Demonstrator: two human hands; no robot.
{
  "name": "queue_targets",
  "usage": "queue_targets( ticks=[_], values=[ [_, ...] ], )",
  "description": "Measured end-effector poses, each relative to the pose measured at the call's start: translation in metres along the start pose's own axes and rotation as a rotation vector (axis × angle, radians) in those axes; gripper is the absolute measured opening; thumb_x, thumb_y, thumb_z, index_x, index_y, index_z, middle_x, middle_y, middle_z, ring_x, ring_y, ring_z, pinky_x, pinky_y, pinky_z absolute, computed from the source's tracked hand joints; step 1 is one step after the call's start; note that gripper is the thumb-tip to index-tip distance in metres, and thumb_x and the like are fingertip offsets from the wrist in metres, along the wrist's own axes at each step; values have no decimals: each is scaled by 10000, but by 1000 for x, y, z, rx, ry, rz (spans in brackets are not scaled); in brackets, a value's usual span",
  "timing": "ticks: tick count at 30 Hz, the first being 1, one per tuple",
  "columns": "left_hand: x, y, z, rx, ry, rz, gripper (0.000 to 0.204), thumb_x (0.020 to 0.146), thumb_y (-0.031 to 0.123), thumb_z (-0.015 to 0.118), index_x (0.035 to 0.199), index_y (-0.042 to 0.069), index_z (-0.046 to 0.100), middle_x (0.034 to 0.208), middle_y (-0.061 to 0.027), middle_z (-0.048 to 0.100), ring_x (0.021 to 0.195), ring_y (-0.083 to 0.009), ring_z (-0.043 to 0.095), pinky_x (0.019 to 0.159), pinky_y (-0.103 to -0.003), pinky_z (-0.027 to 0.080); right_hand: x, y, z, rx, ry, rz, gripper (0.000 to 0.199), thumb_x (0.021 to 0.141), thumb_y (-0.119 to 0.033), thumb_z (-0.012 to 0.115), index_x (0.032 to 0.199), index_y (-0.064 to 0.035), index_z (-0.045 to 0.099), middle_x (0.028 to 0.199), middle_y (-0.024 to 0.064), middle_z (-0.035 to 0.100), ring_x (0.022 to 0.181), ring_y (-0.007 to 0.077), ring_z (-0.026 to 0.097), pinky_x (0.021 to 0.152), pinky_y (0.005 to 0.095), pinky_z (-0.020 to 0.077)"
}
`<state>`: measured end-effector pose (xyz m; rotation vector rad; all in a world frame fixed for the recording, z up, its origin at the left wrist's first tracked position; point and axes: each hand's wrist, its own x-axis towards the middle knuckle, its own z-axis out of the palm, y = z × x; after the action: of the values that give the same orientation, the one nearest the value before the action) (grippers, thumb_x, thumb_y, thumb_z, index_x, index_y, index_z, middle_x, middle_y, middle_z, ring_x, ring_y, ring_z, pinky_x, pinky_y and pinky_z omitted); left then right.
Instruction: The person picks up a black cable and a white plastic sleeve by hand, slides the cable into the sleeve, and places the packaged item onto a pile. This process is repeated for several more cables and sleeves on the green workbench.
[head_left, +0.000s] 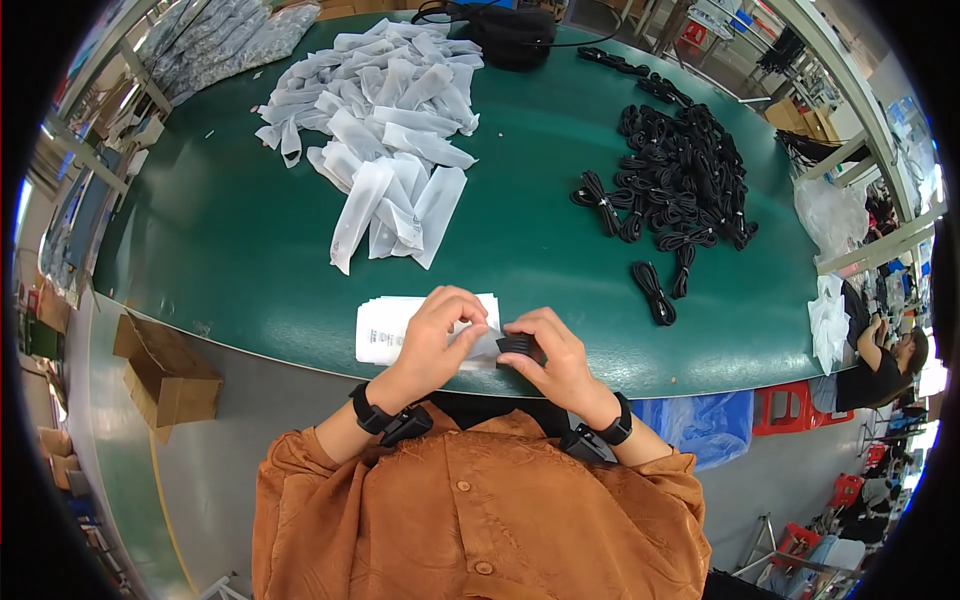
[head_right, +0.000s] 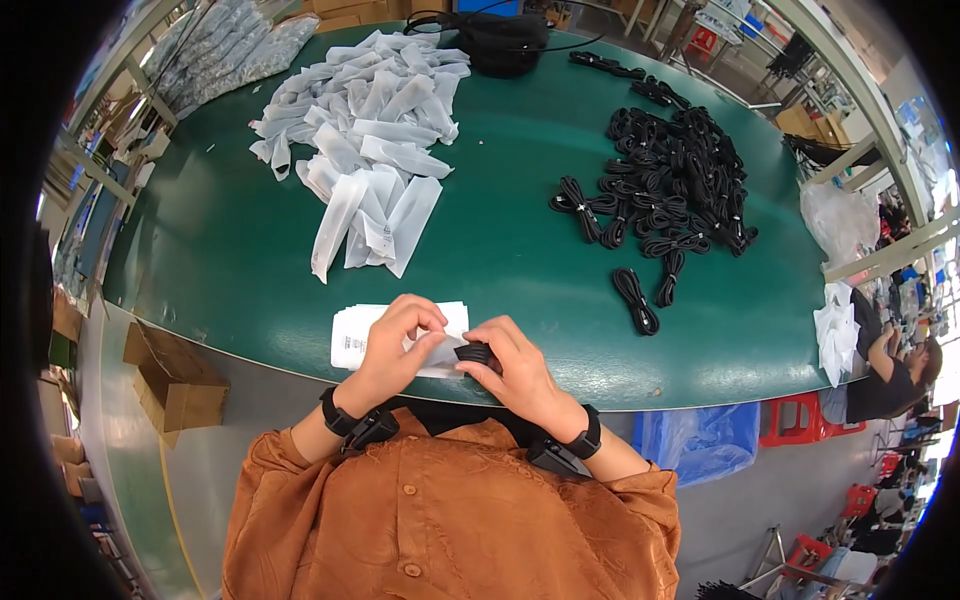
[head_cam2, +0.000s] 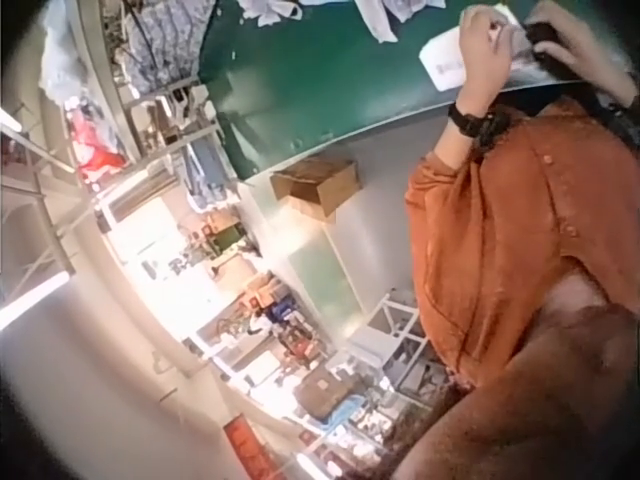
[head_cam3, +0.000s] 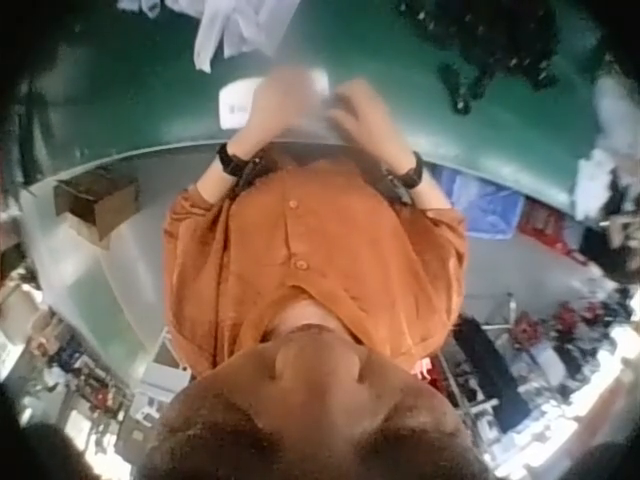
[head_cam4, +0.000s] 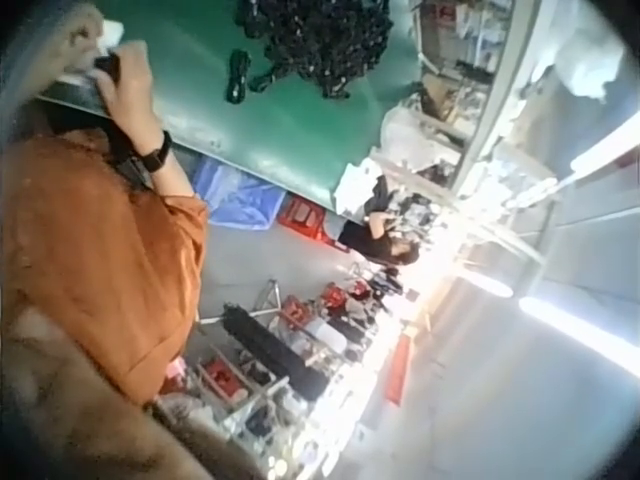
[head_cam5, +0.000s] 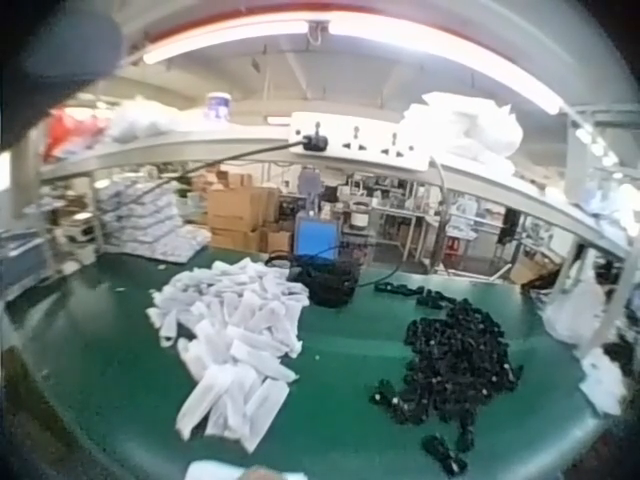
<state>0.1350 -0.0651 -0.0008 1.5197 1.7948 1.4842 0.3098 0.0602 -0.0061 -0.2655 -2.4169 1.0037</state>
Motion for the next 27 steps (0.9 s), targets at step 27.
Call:
queue_targets(
  ticks=[27],
  values=[
    [60,-13,-75,61,217,93,221,905,41,678,1119,28,626,1168,-61,618,920,-129,620,804,-284,519,-58,82,-73,-512,372,437,237,914,-70,653,1139,-2,621,921,163,622,829,325,628,728,382,511]
  ],
)
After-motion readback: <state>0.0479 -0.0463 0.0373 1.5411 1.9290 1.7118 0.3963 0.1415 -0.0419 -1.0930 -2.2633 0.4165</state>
